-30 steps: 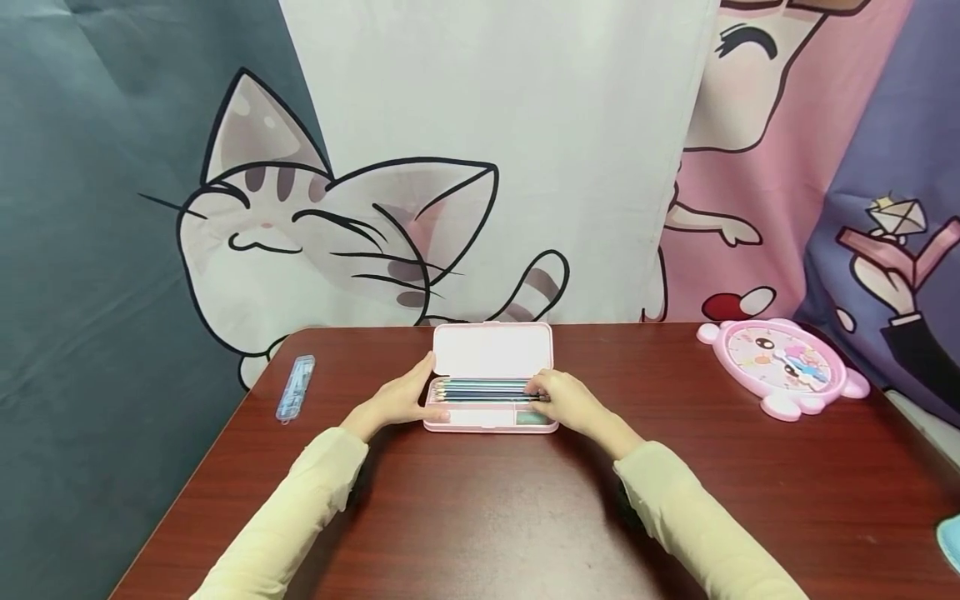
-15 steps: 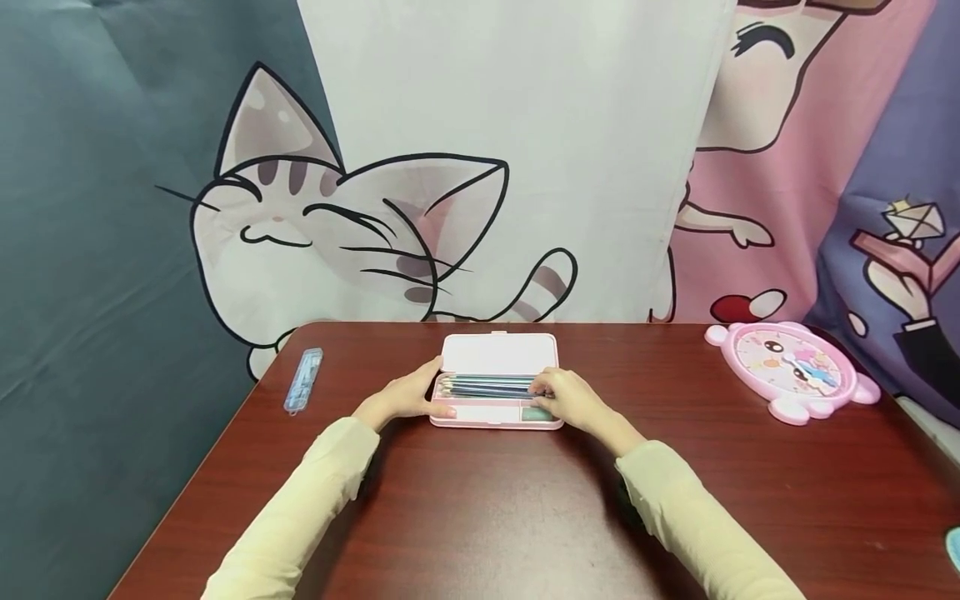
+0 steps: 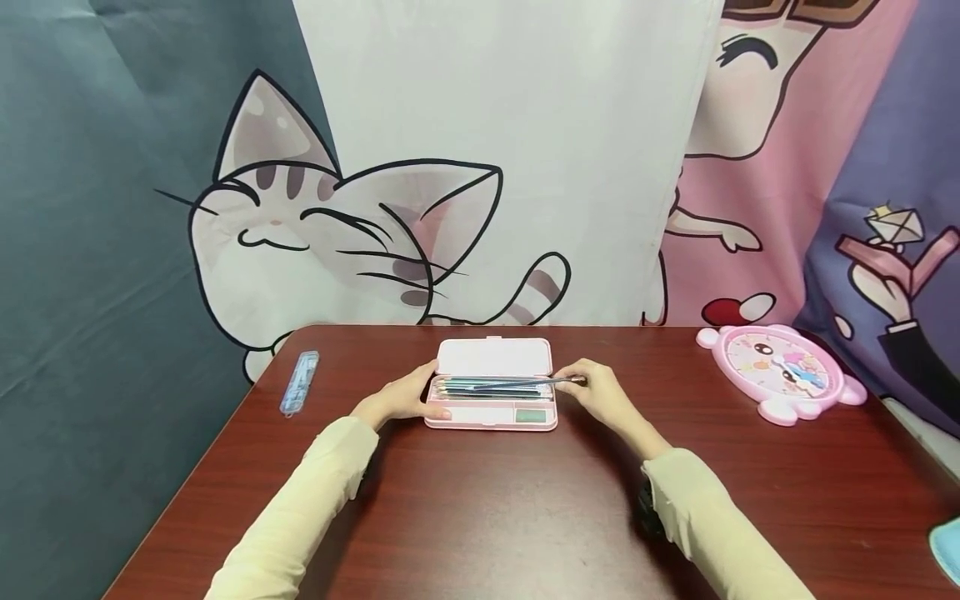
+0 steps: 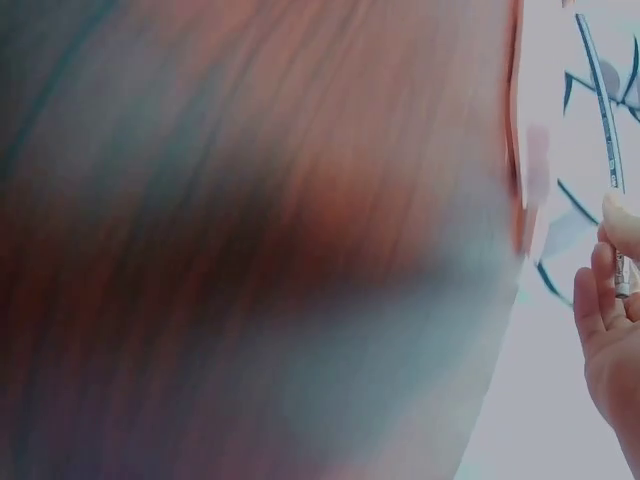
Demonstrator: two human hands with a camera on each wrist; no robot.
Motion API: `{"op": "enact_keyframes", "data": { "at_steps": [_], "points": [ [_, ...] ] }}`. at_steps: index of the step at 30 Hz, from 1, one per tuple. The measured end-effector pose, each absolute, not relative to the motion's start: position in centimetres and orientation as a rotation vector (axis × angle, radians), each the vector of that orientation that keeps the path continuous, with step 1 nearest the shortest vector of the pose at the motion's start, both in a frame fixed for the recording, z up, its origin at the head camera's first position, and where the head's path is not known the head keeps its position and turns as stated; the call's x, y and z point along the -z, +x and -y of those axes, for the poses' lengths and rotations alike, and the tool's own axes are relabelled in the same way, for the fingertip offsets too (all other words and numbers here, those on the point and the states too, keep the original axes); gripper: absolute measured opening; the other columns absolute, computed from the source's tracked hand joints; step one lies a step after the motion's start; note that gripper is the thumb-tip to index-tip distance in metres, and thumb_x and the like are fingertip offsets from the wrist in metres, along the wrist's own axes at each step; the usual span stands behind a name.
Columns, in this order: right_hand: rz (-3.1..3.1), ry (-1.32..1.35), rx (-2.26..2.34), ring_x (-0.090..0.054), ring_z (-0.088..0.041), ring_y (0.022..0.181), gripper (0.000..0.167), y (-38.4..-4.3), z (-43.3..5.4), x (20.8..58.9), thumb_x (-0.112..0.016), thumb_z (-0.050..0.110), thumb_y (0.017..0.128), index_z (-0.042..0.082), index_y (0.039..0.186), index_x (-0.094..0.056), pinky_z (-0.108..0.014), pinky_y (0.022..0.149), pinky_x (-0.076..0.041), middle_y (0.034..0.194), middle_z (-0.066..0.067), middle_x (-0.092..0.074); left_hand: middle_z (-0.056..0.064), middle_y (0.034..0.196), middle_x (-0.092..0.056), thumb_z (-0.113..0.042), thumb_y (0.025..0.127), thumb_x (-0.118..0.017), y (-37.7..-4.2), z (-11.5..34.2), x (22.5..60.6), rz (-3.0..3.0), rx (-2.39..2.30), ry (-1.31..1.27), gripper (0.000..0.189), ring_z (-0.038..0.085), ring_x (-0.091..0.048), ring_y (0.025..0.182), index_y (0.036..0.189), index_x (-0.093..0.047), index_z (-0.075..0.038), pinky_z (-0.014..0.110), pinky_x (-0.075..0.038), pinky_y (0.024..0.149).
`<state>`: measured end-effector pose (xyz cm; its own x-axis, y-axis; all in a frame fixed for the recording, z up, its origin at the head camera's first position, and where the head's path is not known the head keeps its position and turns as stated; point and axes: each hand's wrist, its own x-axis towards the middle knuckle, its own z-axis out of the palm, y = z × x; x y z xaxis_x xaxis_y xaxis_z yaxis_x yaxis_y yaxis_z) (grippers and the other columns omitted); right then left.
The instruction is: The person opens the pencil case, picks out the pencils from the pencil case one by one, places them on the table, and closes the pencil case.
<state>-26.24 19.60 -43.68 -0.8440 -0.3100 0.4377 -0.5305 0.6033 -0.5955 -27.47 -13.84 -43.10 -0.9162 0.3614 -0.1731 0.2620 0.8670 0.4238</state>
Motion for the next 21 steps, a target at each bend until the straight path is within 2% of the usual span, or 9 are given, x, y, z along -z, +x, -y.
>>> {"op": "enact_keyframes", "data": {
  "at_steps": [5,14,21],
  "points": [
    [2.560,0.588,-1.092,-0.047,0.000,0.065,0.009,-26.2,-22.0,43.4,-0.071,0.008,0.078,0.006,0.087,-0.070,-0.018,0.058,-0.041,0.079,-0.006,-0.066,0.012,0.148,-0.028,-0.048,0.070,-0.074,-27.5,14.0,43.1,-2.801,-0.603,0.474,0.102,0.024,-0.031,0.135,0.145,-0.018,-0.006,0.042,-0.031,0.107],
    [2.571,0.511,-1.038,-0.048,0.007,0.069,0.012,-26.1,-26.4,43.4,-0.070,0.007,0.078,0.003,0.089,-0.069,-0.011,0.061,-0.038,0.083,-0.013,-0.068,0.012,0.148,-0.028,-0.048,0.070,-0.074,-27.5,14.2,43.3,-2.807,-0.581,0.485,0.103,0.025,-0.030,0.136,0.146,-0.017,-0.006,0.044,-0.031,0.106],
    [2.626,0.441,-1.033,-0.048,0.008,0.067,0.014,-26.1,-30.1,43.3,-0.067,0.008,0.081,-0.001,0.092,-0.068,-0.010,0.060,-0.038,0.085,-0.020,-0.068,0.011,0.149,-0.026,-0.050,0.070,-0.073,-27.5,13.8,43.2,-2.799,-0.550,0.475,0.104,0.025,-0.028,0.136,0.146,-0.016,-0.007,0.044,-0.030,0.107]
  ]
}}
